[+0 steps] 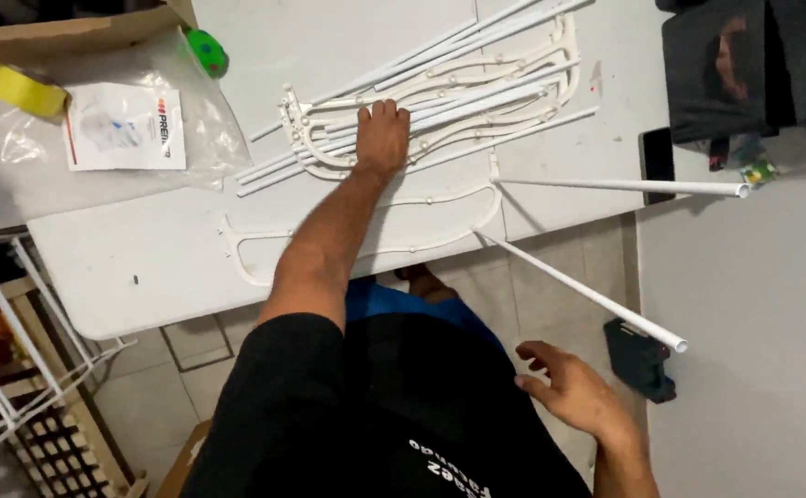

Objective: Assembling a shoe rack by inserting structural poles into a side frame on a table.

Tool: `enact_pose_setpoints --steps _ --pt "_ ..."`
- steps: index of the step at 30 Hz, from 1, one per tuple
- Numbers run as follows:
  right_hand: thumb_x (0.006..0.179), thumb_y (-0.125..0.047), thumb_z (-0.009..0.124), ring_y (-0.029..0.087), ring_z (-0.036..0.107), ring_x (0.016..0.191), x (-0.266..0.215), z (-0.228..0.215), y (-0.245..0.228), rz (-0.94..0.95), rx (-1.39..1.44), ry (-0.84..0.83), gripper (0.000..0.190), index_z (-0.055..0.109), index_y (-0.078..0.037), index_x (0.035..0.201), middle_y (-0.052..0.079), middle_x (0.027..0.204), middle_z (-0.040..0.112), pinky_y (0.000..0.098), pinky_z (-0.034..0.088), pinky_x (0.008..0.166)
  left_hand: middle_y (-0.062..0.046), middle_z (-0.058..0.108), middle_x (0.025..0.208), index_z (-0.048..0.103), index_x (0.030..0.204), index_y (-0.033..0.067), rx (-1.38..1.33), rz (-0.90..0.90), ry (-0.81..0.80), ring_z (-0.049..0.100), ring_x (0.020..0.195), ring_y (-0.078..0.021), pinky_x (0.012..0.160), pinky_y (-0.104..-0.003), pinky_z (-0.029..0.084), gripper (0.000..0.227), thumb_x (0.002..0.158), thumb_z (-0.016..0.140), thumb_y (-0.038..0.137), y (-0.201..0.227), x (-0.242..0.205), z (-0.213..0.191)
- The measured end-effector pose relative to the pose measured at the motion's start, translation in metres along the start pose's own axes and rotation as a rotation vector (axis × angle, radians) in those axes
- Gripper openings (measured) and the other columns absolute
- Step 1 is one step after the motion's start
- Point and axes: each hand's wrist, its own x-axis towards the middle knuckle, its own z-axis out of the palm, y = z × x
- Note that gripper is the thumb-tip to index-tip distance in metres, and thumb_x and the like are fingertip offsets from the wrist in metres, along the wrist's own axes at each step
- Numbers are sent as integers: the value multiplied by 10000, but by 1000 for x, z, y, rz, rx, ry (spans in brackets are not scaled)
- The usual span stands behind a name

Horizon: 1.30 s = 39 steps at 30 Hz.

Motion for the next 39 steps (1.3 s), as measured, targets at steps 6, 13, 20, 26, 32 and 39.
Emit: enact_pose_setpoints --steps 6,13,20,26,32,39 --pt "896 -444 638 192 700 1232 -11 16 -8 110 60 79 493 641 -227 1339 -40 1381 711 396 574 993 -87 649 1117 677 1176 147 88 77 -77 569 1032 -296 946 -512 401 277 943 530 174 2 14 13" --pt "894 -493 602 208 708 1217 -14 33 -1 99 89 74 524 643 -222 1340 -14 1375 715 400 585 972 -59 661 1020 691 1102 157 169 166 -42 583 944 -268 883 -464 411 218 960 526 182 -6 9 18" --pt "915 -424 614 184 701 1231 -23 34 -21 113 99 16 491 639 -218 1359 -29 1382 716 385 561 1003 -62 687 1015 720 1106 163 245 165 -137 584 945 -258 919 -446 408 256 1009 486 203 -3 8 3" --pt "951 -381 614 185 678 1285 -19 26 -21 152 64 -22 456 623 -222 1378 -31 1431 679 388 548 1070 -146 648 990 583 1084 73 -7 141 64 590 839 -323 677 -460 508 231 916 436 131 -20 -14 11" --pt "970 -313 624 190 706 1188 14 16 -10 -125 -87 -15 327 658 -253 1290 -32 1334 713 398 591 994 -140 561 818 507 1017 38 -281 160 202 533 603 -389 452 -517 396 194 845 419 53 -37 -57 -23" --pt "956 -307 686 329 691 1186 44 -9 -26 -338 -124 -44 445 614 -132 1358 159 1203 733 468 552 1042 -121 490 881 512 1122 92 -773 79 434 610 791 -374 697 -471 514 292 1133 332 320 -11 -116 -118"
